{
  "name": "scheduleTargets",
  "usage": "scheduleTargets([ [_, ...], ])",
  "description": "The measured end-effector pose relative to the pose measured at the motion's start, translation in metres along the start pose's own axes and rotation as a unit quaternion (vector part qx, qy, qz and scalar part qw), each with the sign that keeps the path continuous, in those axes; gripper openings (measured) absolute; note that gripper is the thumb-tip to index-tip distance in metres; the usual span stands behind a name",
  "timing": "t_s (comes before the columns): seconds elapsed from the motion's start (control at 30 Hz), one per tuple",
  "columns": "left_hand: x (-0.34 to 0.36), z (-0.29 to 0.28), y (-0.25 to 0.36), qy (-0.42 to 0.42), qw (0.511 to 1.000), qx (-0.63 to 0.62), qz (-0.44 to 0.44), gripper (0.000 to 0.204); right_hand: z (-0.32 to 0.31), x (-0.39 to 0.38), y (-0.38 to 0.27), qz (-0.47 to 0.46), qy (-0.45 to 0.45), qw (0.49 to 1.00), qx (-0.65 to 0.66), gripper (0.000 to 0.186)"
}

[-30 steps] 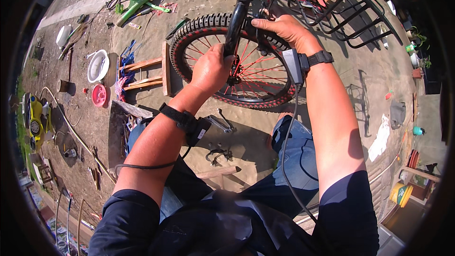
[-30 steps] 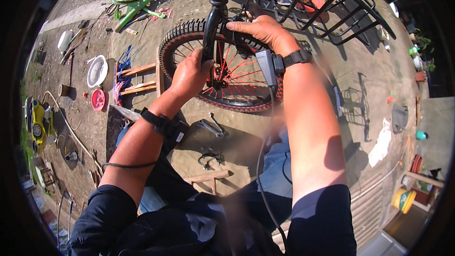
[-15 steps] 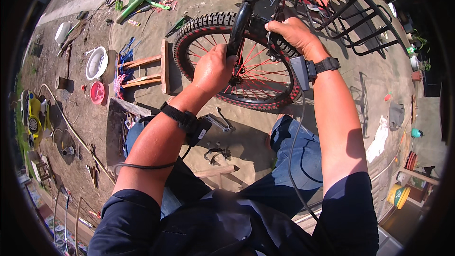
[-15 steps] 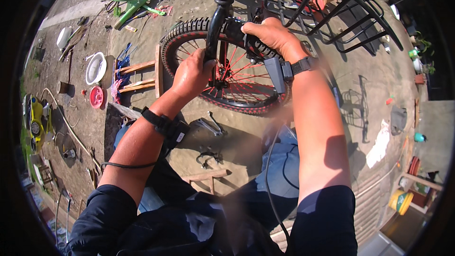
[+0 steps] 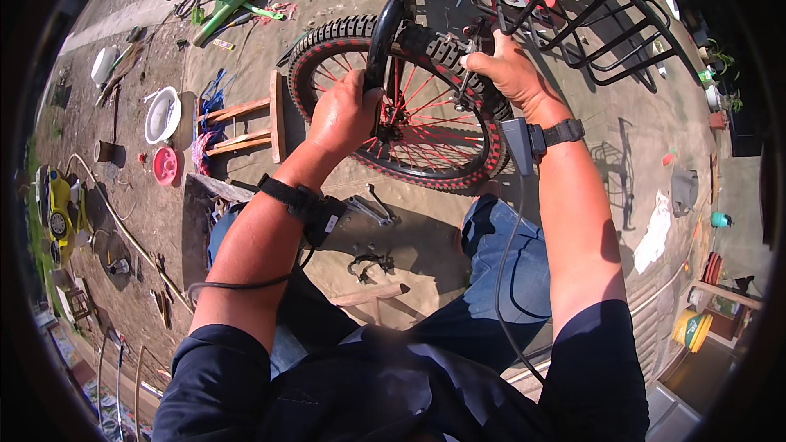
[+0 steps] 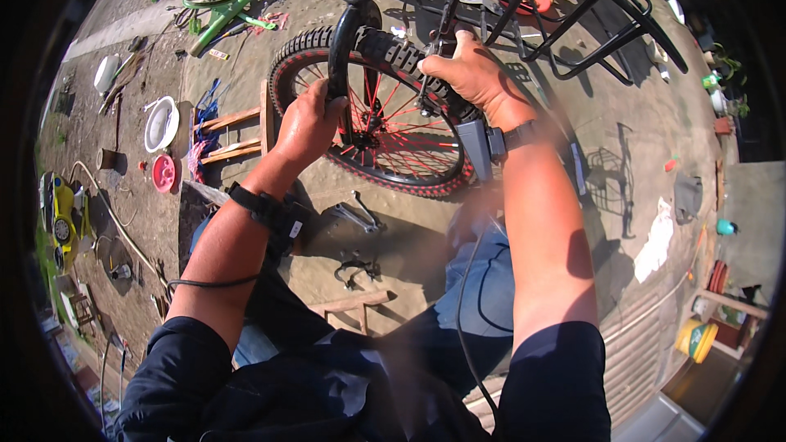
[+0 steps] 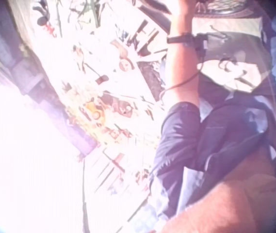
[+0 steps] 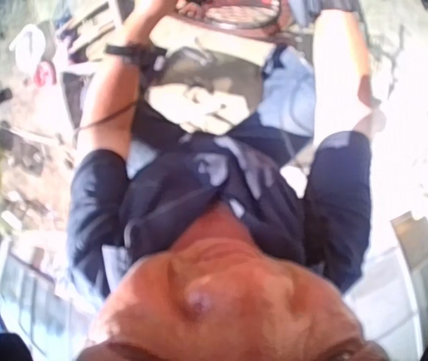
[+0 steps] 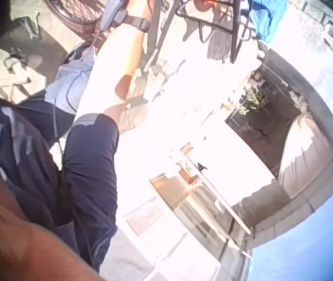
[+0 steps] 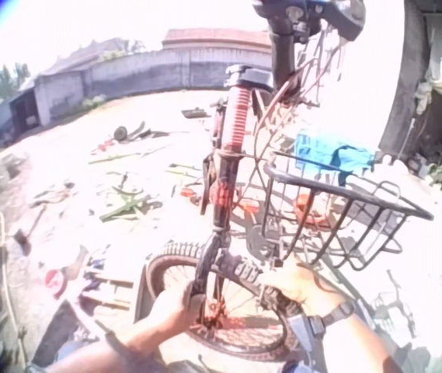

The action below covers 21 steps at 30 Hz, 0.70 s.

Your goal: The person is sitting on the ground and using a wrench to tighten bolts on the front wheel hub of a bicycle. They then use their hands to adjust the brake caliper and check the wheel alignment.

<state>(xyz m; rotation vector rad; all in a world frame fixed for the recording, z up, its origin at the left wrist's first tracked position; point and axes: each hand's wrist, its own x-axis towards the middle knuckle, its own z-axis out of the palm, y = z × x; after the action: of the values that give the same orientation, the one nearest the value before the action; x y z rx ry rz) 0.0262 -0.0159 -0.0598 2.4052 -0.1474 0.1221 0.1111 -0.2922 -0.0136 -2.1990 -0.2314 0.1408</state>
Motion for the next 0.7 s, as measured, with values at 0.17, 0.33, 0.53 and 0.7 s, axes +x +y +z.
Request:
scheduleTargets([
  [0.17,-0.002,0.000,-0.002,-0.002,1.000,0.003,0.004,0.027,0.003,0.000,0.015,0.045,-0.021,0.993,0.106,0.111],
  [0.33,0.000,0.000,0.000,-0.009,1.000,-0.004,0.001,0.027,0.002,0.001,0.037,0.064,-0.037,0.981,0.177,0.115],
  [0.53,-0.003,-0.002,-0.004,-0.006,1.000,-0.001,0.006,0.026,0.001,-0.014,0.035,0.071,-0.042,0.938,0.336,0.071],
  [0.7,0.000,-0.002,0.001,-0.021,1.000,0.000,0.016,0.026,-0.006,-0.020,0.054,0.061,-0.080,0.866,0.489,0.030],
])
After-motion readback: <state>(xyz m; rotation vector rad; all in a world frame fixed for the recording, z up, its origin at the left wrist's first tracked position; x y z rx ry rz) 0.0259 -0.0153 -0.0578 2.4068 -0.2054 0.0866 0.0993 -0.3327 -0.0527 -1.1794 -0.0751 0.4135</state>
